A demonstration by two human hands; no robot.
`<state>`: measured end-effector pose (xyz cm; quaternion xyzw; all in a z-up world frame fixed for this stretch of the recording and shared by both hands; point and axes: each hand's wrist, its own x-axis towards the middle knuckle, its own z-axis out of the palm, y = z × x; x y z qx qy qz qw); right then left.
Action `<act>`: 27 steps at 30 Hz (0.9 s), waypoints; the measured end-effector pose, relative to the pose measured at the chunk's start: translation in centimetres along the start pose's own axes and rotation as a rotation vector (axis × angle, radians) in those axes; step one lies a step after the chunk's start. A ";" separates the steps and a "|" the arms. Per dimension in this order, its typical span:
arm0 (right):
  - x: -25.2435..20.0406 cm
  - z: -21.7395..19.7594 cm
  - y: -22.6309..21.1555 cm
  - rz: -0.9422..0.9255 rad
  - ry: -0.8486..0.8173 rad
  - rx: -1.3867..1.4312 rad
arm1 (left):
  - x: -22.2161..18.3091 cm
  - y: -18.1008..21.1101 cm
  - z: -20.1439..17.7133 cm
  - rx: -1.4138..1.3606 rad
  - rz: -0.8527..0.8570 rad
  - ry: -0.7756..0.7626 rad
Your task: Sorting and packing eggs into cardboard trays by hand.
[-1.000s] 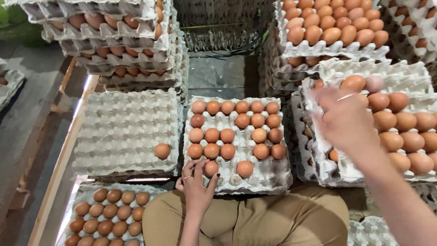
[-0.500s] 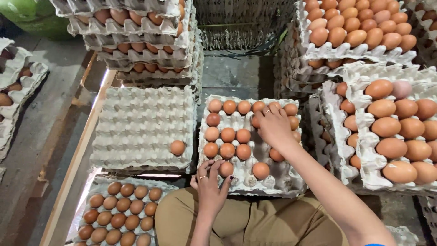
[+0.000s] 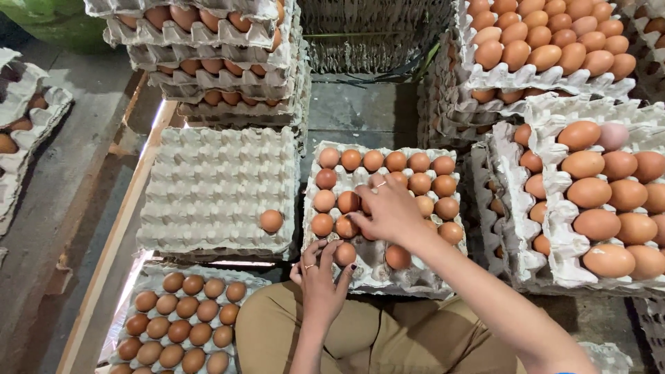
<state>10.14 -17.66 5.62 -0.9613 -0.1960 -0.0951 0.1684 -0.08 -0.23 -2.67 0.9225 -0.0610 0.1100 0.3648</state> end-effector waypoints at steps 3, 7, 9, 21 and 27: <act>-0.1 1.4 -0.9 -0.152 0.024 -0.023 | 0.0 0.1 -0.1 0.005 -0.008 -0.005; -0.7 1.3 -2.3 -0.288 -0.034 -0.061 | -0.2 -0.2 0.3 0.031 0.015 0.030; -1.4 1.8 -2.1 -0.328 0.039 -0.112 | -0.3 -0.1 0.2 0.014 0.025 0.045; -3.2 -0.3 -0.8 0.043 0.003 0.675 | -0.6 -0.4 0.3 0.019 0.033 0.052; -9.3 -3.4 2.1 0.322 -0.216 1.975 | -0.5 -0.6 0.8 0.036 0.073 0.095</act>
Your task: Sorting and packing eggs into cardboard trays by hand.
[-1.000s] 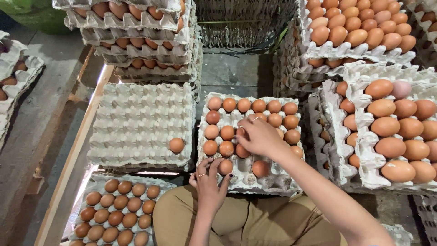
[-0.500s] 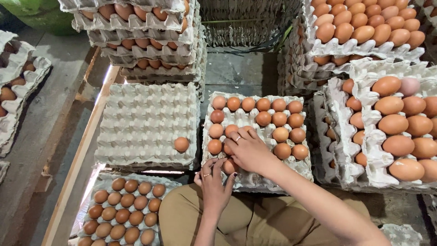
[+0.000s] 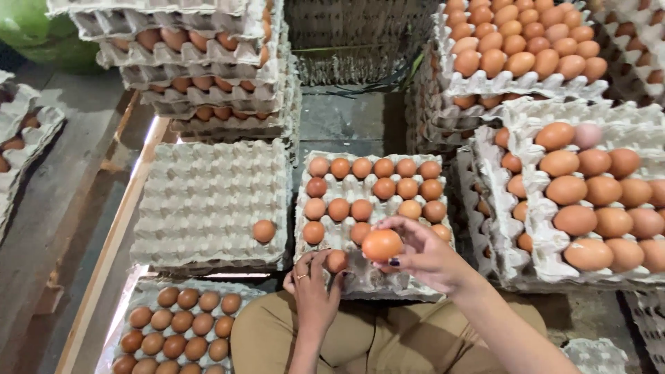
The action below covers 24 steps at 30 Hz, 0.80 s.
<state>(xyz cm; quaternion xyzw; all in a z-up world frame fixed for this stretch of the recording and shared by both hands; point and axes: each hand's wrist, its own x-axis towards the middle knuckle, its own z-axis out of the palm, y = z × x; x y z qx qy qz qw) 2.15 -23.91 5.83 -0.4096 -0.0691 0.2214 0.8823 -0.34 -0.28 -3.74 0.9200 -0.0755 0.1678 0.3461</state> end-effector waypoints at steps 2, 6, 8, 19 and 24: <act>-2.1 -0.8 -0.4 -0.021 0.058 -0.027 | 0.0 -0.2 0.1 0.015 0.006 0.001; -6.7 -3.4 -1.4 -0.079 0.193 -0.024 | -0.3 -0.6 0.6 0.046 -0.005 -0.001; -8.1 -2.3 -3.6 -0.174 0.185 -0.136 | -0.5 -1.1 1.1 0.065 0.008 0.008; -17.2 -8.2 -20.4 -0.491 0.939 -0.928 | -1.0 -3.2 2.5 0.153 0.003 -0.023; -16.8 -17.0 -24.9 -0.346 1.138 -1.400 | -1.7 -4.1 3.5 0.159 -0.006 0.051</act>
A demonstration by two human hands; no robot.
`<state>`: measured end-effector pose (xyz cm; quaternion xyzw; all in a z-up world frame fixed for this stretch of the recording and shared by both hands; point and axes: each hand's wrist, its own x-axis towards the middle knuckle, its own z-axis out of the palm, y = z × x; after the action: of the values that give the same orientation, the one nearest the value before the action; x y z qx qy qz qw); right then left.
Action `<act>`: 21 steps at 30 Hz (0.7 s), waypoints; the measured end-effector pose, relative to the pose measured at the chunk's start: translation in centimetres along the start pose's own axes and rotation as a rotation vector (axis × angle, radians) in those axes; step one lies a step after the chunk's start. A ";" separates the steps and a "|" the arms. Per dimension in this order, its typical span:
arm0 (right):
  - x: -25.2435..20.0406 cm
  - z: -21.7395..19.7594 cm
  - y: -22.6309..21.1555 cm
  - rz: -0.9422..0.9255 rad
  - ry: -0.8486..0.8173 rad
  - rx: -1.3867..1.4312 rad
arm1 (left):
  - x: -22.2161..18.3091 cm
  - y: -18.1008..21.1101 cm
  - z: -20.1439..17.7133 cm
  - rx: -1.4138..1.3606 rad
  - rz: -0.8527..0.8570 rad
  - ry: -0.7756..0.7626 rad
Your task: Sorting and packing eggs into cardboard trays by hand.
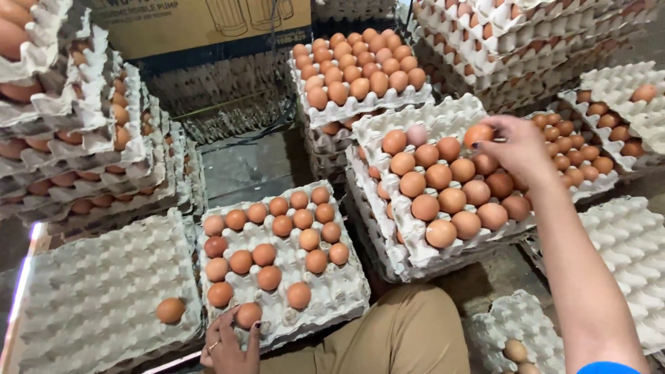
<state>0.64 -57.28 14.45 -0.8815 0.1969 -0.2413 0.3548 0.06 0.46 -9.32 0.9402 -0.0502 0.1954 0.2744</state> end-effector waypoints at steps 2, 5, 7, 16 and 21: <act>1.1 0.4 1.2 0.019 -0.065 -0.113 | 0.1 0.2 -0.1 0.018 0.002 0.007; 2.5 0.6 1.2 0.062 -0.150 -0.288 | 0.5 0.2 -0.2 0.024 -0.008 -0.006; 2.8 0.6 1.0 0.094 -0.173 -0.352 | 0.3 0.1 -0.3 0.011 -0.018 -0.036; 3.3 1.3 2.1 -0.033 -0.158 -0.617 | 1.2 3.0 -2.8 -0.062 0.022 -0.038; 2.1 1.9 1.1 -0.183 -0.099 -0.723 | 1.4 3.6 -3.4 -0.055 0.010 -0.057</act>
<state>3.19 -58.12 13.03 -0.9744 0.1724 -0.1440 0.0069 -0.53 -0.74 -4.37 0.9373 -0.0681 0.1684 0.2975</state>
